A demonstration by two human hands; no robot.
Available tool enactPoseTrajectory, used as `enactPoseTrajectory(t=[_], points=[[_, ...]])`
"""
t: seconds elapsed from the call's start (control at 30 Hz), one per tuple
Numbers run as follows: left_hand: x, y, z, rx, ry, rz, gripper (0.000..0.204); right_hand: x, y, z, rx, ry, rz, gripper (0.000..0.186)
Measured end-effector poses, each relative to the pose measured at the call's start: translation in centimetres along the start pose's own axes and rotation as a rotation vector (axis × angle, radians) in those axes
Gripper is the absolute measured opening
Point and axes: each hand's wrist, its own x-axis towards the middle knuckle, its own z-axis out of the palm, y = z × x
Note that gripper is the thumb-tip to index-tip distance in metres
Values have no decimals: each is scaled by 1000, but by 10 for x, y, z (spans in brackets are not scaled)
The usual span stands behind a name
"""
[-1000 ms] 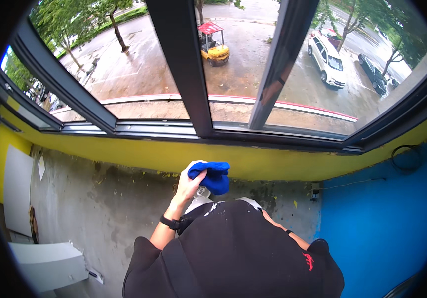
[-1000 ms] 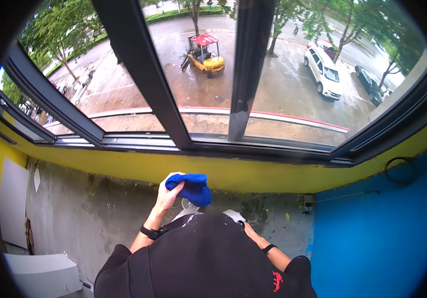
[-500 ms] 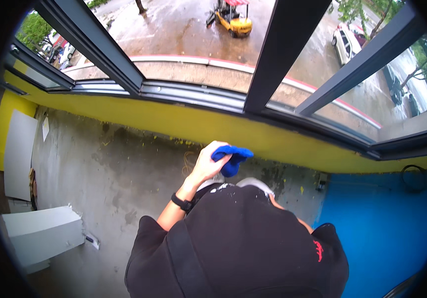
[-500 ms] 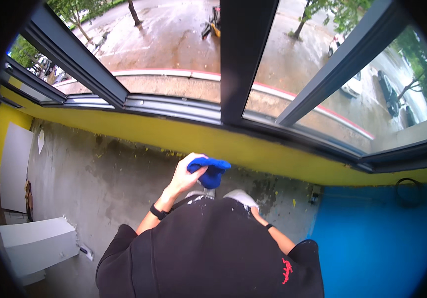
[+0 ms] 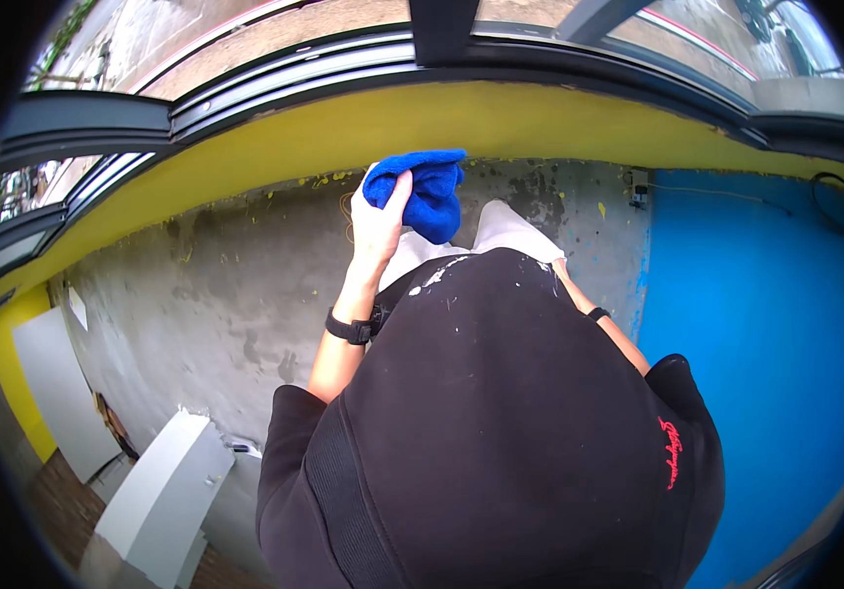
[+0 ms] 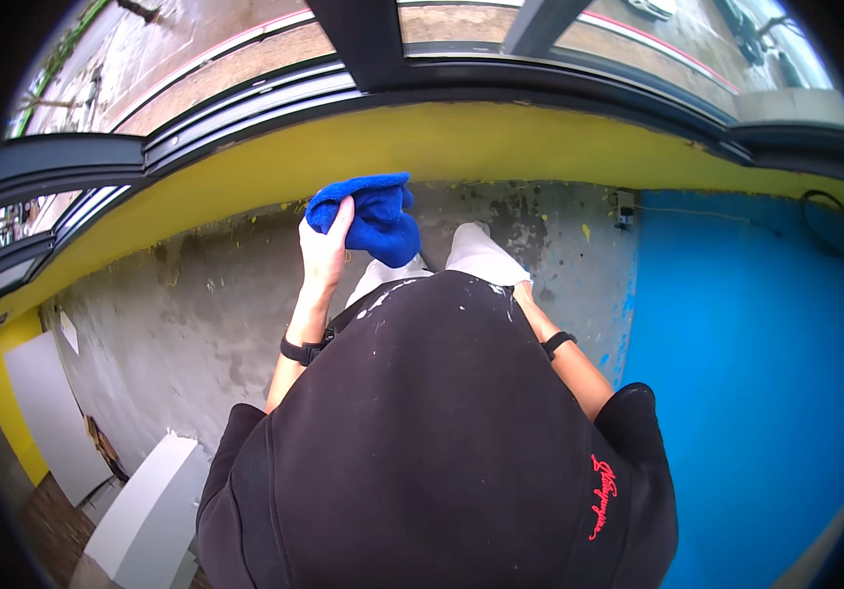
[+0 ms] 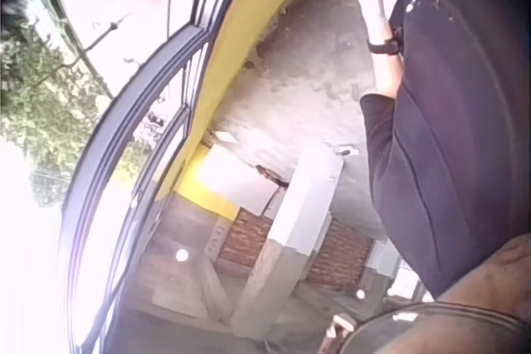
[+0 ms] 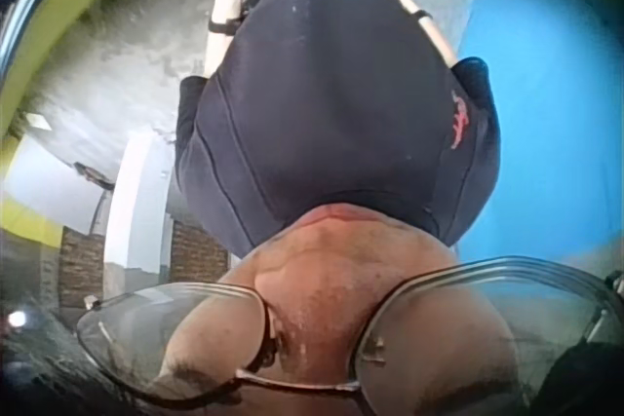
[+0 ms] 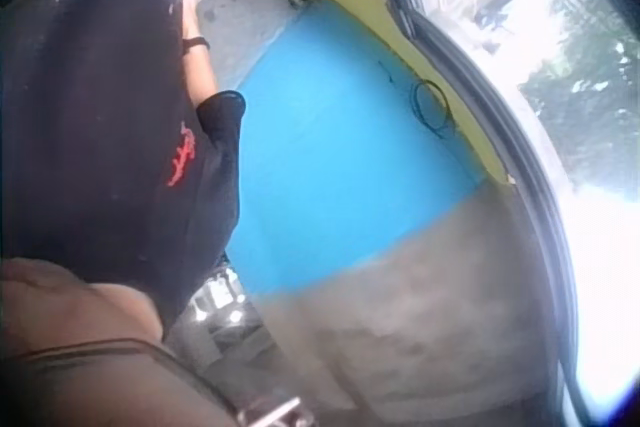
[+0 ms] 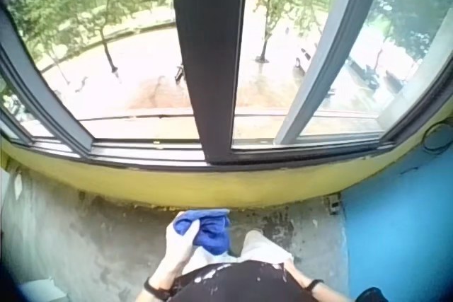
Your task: Cleaning and wiping glass windows with a blue microfiber cloth after dipping it in a bucket of water.
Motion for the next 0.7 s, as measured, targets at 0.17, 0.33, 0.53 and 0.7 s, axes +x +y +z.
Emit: enactPoseTrajectory(t=[0.17, 0.33, 0.53, 0.7], points=[[-2, 0, 18, 15, 18, 0, 32, 17, -9, -13, 39, 54, -49, 38], [-6, -2, 27, 70, -21, -17, 29, 38, -23, -27, 56, 88, -103, 39], [-13, -2, 31, 78, -45, -34, 31, 63, -42, -42, 60, 130, -175, 41], [-15, -7, 28, 69, -53, -27, 29, 79, -63, -52, 44, 159, -251, 43]])
